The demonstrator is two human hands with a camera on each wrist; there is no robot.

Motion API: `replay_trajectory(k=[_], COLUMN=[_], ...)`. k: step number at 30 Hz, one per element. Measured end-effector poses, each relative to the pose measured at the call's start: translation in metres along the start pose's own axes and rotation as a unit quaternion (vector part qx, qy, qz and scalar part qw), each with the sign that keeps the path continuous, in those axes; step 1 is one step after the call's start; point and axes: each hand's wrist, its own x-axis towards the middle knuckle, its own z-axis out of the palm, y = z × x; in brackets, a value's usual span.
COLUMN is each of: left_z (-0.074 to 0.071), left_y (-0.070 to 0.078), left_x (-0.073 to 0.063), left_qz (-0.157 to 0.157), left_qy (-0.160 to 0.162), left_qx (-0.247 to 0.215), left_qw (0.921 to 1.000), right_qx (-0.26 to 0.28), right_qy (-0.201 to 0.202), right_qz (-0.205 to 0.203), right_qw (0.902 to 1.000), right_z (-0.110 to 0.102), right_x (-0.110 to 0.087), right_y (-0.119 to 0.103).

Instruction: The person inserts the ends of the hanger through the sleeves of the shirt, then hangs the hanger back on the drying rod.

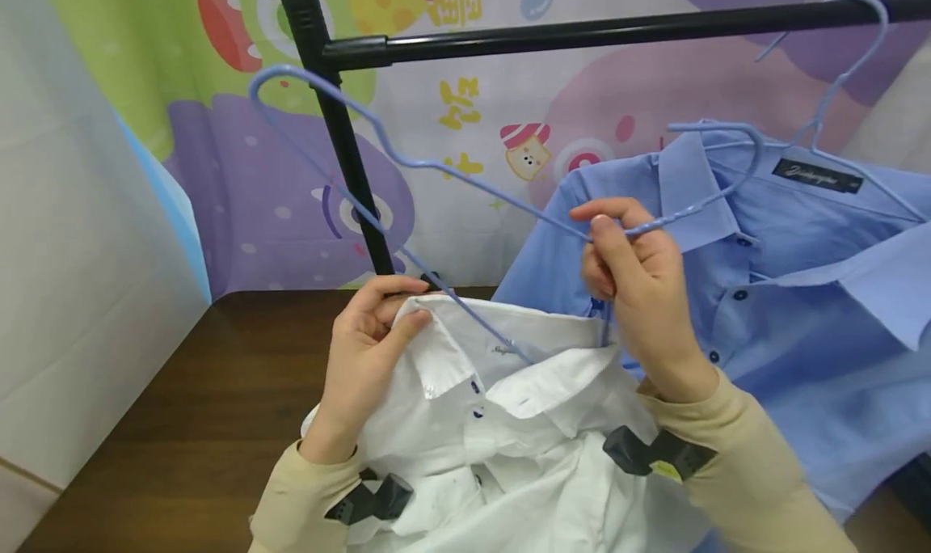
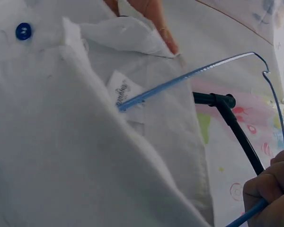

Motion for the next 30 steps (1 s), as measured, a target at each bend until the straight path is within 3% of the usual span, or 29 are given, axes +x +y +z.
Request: replay_trajectory(k=[4, 7, 13, 20, 24, 30], left_z=[0.001, 0.001, 0.0, -0.001, -0.004, -0.008], left_y=[0.003, 0.008, 0.015, 0.015, 0.018, 0.02], left_x=[-0.002, -0.002, 0.001, 0.002, 0.002, 0.003], left_qz=[0.032, 0.051, 0.048, 0.036, 0.028, 0.014], left_qy=[0.039, 0.085, 0.154, 0.18, 0.195, 0.218], left_qx=[0.0, 0.0, -0.018, -0.055, -0.056, -0.066], left_qw=[0.9987, 0.9951, 0.9868, 0.9815, 0.9788, 0.9736], right_qx=[-0.062, -0.094, -0.135, -0.12, -0.093, -0.085], right_qy=[-0.036, -0.028, 0.003, 0.037, 0.035, 0.015], right_qz=[0.033, 0.053, 0.07, 0.04, 0.032, 0.066], right_qw=[0.9968, 0.9937, 0.9883, 0.9913, 0.9946, 0.9941], right_z=[0.002, 0.002, -0.004, -0.01, -0.016, -0.029], right_x=[-0.001, -0.004, -0.01, -0.02, -0.025, -0.035], right_y=[0.001, 0.002, 0.006, 0.013, 0.019, 0.021])
